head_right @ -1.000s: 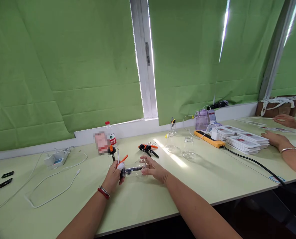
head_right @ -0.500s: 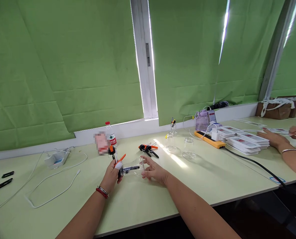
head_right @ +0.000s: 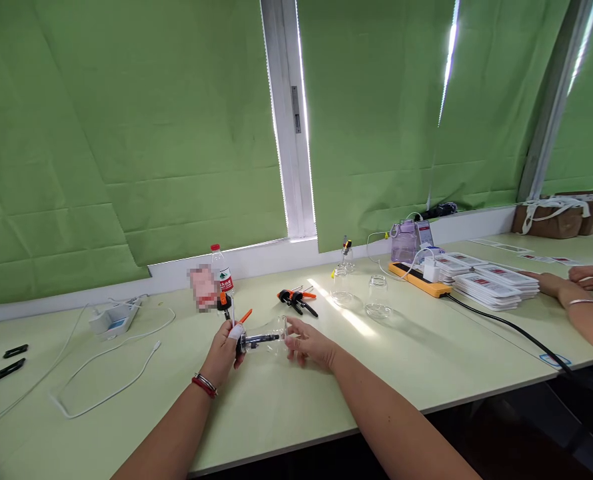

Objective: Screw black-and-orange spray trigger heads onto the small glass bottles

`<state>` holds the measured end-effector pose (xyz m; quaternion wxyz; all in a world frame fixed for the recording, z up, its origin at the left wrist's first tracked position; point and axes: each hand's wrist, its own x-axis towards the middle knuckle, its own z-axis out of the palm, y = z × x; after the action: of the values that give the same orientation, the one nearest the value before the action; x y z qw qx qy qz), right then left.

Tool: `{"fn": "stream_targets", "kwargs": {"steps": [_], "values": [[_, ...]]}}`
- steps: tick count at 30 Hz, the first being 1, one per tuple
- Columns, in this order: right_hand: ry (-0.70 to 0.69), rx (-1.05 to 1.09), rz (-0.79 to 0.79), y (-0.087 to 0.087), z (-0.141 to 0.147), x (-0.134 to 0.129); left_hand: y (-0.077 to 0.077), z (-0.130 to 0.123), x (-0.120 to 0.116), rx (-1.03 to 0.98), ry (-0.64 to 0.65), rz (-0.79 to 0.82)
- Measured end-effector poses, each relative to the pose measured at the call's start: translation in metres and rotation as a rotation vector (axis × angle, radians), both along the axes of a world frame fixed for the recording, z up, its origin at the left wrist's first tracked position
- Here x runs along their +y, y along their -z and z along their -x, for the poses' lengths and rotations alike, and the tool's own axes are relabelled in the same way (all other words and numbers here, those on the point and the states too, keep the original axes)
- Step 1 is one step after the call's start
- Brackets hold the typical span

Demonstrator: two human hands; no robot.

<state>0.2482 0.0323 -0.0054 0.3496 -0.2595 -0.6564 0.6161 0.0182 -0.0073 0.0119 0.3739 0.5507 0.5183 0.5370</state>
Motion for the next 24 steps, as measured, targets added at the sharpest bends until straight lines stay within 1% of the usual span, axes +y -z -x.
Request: {"fn": "stream_targets", "kwargs": {"steps": [2,4,7,10,12,15,17,20,24], "values": [[-0.012,0.049,-0.013,-0.005,-0.002,-0.003,0.0,0.001,0.0,-0.012,-0.004,-0.008],[-0.007,0.041,-0.007,-0.005,-0.001,-0.003,0.0,0.0,-0.001,-0.007,0.008,-0.01],[0.017,-0.063,0.04,0.0,0.002,0.001,-0.002,-0.001,-0.003,0.021,0.03,-0.008],[0.044,-0.15,0.055,0.005,0.005,0.005,-0.003,-0.002,-0.003,0.041,0.02,0.013],[0.046,-0.118,0.053,0.005,0.005,0.005,-0.003,-0.002,-0.002,0.041,0.011,0.021],[0.012,0.023,0.035,0.001,0.001,0.002,-0.002,-0.001,-0.001,0.028,-0.014,0.012],[-0.005,0.071,0.007,-0.002,-0.001,0.0,-0.003,-0.001,-0.001,0.019,-0.023,0.003],[-0.002,0.031,0.013,-0.003,-0.001,-0.001,-0.005,-0.003,-0.004,0.023,-0.004,0.004],[0.008,-0.038,0.068,0.001,0.002,0.001,-0.007,-0.006,-0.007,0.055,0.004,0.027]]}}
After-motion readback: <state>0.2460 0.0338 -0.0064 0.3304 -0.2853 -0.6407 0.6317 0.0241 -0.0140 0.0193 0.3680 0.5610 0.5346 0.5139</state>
